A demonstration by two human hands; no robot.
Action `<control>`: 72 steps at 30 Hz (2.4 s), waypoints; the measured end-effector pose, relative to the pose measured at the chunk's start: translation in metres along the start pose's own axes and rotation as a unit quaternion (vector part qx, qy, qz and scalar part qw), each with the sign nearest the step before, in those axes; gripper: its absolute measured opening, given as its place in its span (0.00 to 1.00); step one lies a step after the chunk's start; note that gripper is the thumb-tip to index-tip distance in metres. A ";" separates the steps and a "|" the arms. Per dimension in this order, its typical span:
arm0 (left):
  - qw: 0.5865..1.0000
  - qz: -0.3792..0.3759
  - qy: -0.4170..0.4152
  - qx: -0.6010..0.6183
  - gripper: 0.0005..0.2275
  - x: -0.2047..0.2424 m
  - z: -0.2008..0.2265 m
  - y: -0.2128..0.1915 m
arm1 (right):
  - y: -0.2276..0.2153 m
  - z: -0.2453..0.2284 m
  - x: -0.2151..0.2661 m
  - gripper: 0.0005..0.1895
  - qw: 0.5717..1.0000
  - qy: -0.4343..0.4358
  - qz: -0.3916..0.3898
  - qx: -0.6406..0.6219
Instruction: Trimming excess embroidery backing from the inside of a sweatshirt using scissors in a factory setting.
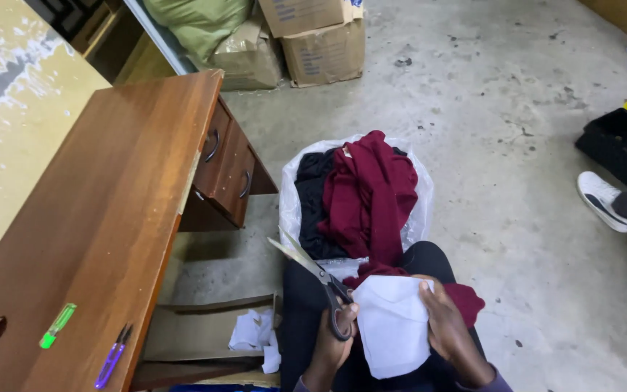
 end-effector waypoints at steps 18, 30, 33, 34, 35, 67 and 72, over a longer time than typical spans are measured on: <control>0.975 -0.008 -0.001 -0.223 0.13 -0.007 0.027 0.014 | -0.061 -0.016 -0.008 0.54 0.945 -0.126 -0.269 0.137; 0.965 -0.057 0.000 -0.256 0.09 0.008 0.052 0.035 | -0.007 0.012 -0.014 0.19 0.991 -0.052 0.114 -0.038; 0.971 -0.069 -0.108 -0.200 0.14 0.026 0.047 0.041 | 0.015 -0.011 0.009 0.29 0.983 -0.047 0.125 -0.124; 0.971 -0.070 -0.110 -0.200 0.14 0.023 0.030 0.030 | 0.016 -0.010 0.008 0.29 0.983 -0.048 0.127 -0.124; 0.983 -0.054 -0.073 -0.162 0.10 0.019 0.014 0.019 | 0.017 -0.009 0.008 0.31 0.986 -0.052 0.111 -0.110; 0.793 -0.190 -0.220 -0.535 0.09 0.067 0.083 0.044 | -0.013 0.000 -0.015 0.25 0.970 0.037 0.072 -0.230; 0.572 -0.371 -0.230 -0.695 0.07 0.056 0.051 -0.006 | 0.016 -0.035 0.018 0.34 0.956 -0.133 0.114 -0.236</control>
Point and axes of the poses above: each hand's wrist, its own x-axis away from the middle knuckle, its own y-axis out of the palm, z = x × y, the point moved 1 cm from there along -x, towards the middle knuckle, and after that the axes turned 3 degrees about z, right-handed, at the moved point
